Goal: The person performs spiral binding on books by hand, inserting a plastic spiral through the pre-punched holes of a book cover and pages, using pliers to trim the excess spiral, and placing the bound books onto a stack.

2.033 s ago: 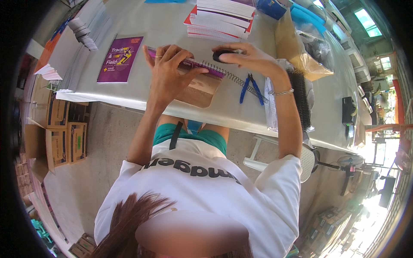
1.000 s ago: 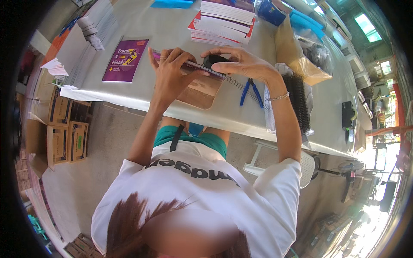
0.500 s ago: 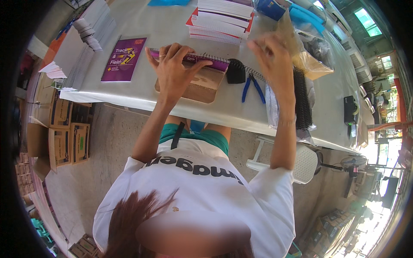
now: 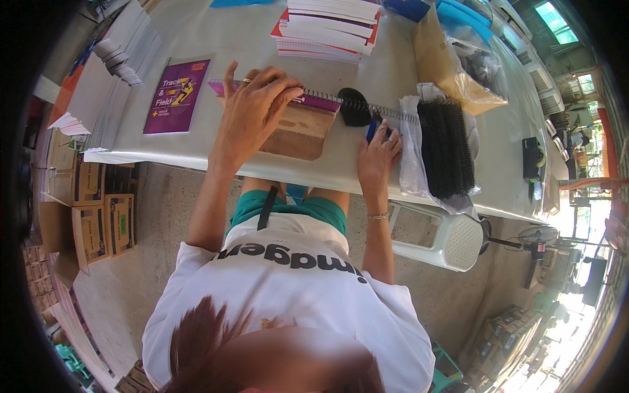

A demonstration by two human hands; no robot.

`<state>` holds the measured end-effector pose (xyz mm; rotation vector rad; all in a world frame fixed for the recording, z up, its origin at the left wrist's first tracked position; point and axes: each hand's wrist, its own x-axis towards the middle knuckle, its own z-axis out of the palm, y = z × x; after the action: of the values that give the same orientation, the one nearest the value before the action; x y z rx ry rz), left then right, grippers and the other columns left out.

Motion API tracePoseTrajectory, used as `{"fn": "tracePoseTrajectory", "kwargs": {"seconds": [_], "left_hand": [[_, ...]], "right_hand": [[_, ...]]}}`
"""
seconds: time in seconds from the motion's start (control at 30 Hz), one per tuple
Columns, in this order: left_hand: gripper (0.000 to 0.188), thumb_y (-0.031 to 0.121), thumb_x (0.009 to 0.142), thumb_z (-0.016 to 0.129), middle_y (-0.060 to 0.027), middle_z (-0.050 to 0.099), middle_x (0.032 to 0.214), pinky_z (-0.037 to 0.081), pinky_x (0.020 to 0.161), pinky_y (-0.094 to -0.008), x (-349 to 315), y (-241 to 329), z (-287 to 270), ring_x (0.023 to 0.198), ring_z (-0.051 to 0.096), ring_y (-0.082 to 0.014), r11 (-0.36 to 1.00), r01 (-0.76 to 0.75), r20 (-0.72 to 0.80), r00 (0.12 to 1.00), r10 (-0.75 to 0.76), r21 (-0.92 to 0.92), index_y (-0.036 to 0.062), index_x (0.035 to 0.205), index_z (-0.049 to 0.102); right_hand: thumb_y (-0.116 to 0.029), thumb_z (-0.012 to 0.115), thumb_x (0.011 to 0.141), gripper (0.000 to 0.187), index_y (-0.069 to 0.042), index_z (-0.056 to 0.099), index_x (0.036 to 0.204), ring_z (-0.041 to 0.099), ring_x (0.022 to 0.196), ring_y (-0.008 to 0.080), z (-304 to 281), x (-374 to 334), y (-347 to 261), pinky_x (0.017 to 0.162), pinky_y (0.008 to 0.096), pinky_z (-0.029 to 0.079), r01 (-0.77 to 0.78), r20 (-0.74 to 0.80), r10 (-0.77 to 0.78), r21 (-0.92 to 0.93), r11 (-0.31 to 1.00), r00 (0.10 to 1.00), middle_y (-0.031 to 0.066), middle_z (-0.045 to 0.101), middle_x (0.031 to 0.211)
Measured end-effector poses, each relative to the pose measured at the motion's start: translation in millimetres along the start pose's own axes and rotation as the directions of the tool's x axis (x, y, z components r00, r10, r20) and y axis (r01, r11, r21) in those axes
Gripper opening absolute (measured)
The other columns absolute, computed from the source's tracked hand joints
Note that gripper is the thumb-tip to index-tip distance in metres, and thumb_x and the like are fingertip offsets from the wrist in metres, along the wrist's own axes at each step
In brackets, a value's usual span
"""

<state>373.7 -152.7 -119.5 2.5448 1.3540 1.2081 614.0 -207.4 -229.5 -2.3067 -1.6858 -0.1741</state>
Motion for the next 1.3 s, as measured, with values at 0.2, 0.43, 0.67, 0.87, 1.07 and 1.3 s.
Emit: {"fn": "tracePoseTrajectory", "kwargs": {"seconds": [0.2,0.43,0.67,0.87,1.07,1.3], "left_hand": [[0.015,0.023,0.091,0.057,-0.0007,0.064,0.09,0.025,0.1,-0.05,3.9,-2.7,1.1,0.09,0.06,-0.0225,0.988,0.029,0.025,0.999,-0.025,-0.153,0.0138,0.09,0.07],[0.015,0.02,0.088,0.059,-0.0005,0.065,0.095,0.025,0.096,-0.0417,7.3,0.9,3.9,0.095,0.057,-0.0201,0.977,0.101,0.062,0.994,-0.091,-0.189,0.0113,0.095,0.07],[0.011,0.019,0.085,0.063,0.0003,0.065,0.09,0.027,0.09,-0.0434,9.4,4.4,5.9,0.088,0.059,-0.0205,0.957,0.126,0.009,0.992,-0.128,-0.262,0.015,0.092,0.07],[0.015,0.017,0.088,0.059,0.0021,0.067,0.097,0.024,0.092,-0.0389,12.1,4.4,-0.1,0.09,0.059,-0.0152,0.946,0.155,0.097,0.986,-0.133,-0.286,0.015,0.1,0.069],[0.024,0.01,0.089,0.054,-0.001,0.067,0.101,0.025,0.092,-0.0372,9.7,-5.1,-0.3,0.097,0.058,-0.0173,0.945,0.131,0.138,0.986,-0.093,-0.299,0.0151,0.107,0.068],[0.029,0.007,0.088,0.049,-0.0042,0.067,0.101,0.026,0.092,-0.0373,10.4,-4.4,-3.9,0.1,0.056,-0.0212,0.941,0.132,0.177,0.981,-0.079,-0.313,0.0139,0.109,0.068]], "right_hand": [[-0.027,0.052,0.089,0.057,-0.011,0.035,0.141,0.031,0.129,0.0393,6.3,-3.3,6.1,0.104,0.0582,0.023,-0.14,0.014,0.139,0.091,0.986,0.99,0.0216,0.034,0.139],[-0.036,0.042,0.098,0.048,-0.004,0.044,0.134,0.044,0.12,0.0284,-22.9,-34.3,23.8,0.097,0.044,0.036,-0.196,0.089,0.191,0.716,0.67,0.978,0.0166,0.046,0.128],[-0.059,0.034,0.095,0.067,-0.007,0.035,0.137,0.056,0.106,0.0269,-74.9,-55.6,-26.5,0.092,0.0408,0.043,-0.638,0.556,-0.316,0.703,-0.314,0.768,0.0126,0.052,0.12],[-0.06,0.03,0.094,0.064,-0.01,0.033,0.134,0.054,0.111,0.03,-62.8,-46.8,-73.6,0.094,0.047,0.044,-0.7,0.37,-0.662,0.629,-0.338,0.652,0.015,0.05,0.12],[-0.066,0.031,0.091,0.071,-0.008,0.035,0.132,0.057,0.105,0.0301,-64.6,-27.2,-92.0,0.089,0.0474,0.047,-0.732,0.412,-0.665,0.606,-0.31,0.623,0.0157,0.051,0.114],[-0.072,0.029,0.086,0.081,-0.008,0.032,0.137,0.062,0.097,0.0358,-65.5,-19.1,-94.1,0.08,0.0455,0.05,-0.774,0.452,-0.669,0.554,-0.307,0.589,0.0166,0.056,0.102]]}}
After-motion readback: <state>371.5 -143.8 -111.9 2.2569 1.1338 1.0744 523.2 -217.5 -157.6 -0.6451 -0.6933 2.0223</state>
